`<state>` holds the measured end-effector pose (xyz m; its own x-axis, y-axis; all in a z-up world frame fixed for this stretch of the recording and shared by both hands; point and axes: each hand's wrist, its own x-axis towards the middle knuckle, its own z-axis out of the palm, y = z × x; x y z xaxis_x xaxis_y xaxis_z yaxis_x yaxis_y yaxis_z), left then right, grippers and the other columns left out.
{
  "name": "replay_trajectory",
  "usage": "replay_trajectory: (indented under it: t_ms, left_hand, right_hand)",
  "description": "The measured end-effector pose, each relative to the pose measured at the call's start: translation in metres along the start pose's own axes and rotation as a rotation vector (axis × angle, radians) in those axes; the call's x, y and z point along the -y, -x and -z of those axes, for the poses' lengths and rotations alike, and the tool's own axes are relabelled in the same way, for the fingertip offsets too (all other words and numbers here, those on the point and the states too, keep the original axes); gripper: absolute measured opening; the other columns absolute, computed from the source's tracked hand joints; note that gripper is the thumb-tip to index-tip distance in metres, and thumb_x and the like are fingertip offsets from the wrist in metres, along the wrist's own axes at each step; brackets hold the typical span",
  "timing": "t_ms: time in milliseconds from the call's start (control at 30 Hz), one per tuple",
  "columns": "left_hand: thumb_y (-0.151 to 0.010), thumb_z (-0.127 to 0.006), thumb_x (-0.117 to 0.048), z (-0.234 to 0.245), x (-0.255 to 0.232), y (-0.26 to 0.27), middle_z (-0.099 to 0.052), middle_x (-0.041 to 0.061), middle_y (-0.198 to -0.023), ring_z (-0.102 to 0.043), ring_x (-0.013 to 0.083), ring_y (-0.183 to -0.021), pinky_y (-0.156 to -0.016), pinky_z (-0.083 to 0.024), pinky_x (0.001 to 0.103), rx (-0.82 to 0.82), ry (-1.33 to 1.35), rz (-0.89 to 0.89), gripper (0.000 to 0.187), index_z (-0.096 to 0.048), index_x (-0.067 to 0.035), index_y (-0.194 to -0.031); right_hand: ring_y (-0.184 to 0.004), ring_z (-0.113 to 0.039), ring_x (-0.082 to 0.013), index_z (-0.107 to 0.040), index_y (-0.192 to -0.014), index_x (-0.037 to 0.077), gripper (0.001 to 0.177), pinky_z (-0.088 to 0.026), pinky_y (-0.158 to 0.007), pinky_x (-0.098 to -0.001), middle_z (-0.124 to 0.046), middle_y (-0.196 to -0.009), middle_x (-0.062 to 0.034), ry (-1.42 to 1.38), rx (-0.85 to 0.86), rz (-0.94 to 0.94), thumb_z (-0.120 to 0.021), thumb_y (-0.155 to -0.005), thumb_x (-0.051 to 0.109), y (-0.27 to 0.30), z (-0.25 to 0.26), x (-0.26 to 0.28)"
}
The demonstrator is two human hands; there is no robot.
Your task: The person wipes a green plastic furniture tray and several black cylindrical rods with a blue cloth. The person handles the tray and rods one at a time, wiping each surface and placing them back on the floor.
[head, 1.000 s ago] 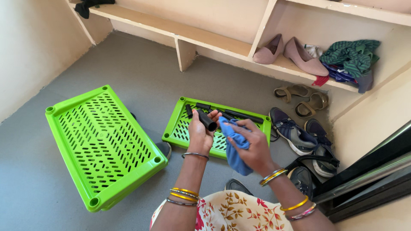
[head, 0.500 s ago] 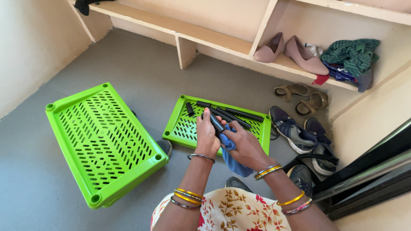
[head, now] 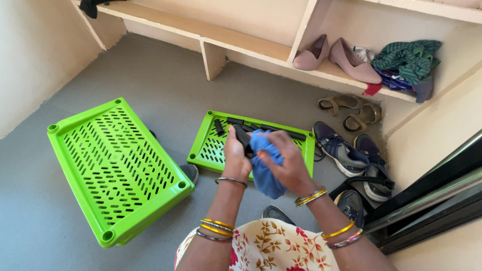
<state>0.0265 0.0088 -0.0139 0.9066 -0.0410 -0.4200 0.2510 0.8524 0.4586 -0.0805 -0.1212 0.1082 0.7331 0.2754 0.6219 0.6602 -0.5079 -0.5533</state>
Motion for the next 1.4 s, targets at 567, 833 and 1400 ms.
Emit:
replay_trajectory:
  t_ms: [567,833,1400]
  left_hand:
    - [-0.099,-0.055,-0.049,0.002,-0.006,0.009,-0.063,0.007,-0.073,-0.066,0.0229,-0.065,-0.059,-0.055,0.039,0.018,-0.022,-0.026,0.040,-0.051,-0.010,-0.100]
    - [-0.100,-0.047,-0.059,0.004,-0.004,0.000,-0.064,0.009,-0.073,-0.068,0.0252,-0.066,-0.060,-0.056,0.039,-0.016,0.023,0.023,0.055,-0.057,-0.005,-0.093]
    - [-0.097,-0.063,-0.031,-0.008,-0.004,0.032,-0.059,0.004,-0.090,-0.059,0.0161,-0.077,-0.067,-0.052,0.033,-0.073,-0.181,-0.455,0.034,-0.050,-0.005,-0.115]
  right_hand:
    - [-0.080,-0.065,-0.0057,-0.068,-0.103,0.004,0.023,-0.054,-0.072,-0.0243,-0.070,-0.090,0.0016,-0.677,0.014,-0.754,-0.078,-0.084,0.012,0.016,-0.013,-0.055]
    - [-0.098,-0.064,-0.0150,-0.058,-0.111,0.004,0.028,-0.054,-0.088,-0.0301,-0.065,-0.106,-0.0067,-0.378,-0.294,-0.318,-0.075,-0.092,0.015,0.009,0.002,-0.017]
    - [-0.093,-0.068,-0.0192,-0.075,-0.107,0.001,0.027,-0.053,-0.086,-0.0307,-0.073,-0.099,-0.0075,-0.281,-0.011,-0.302,-0.080,-0.083,0.011,0.027,-0.040,-0.004]
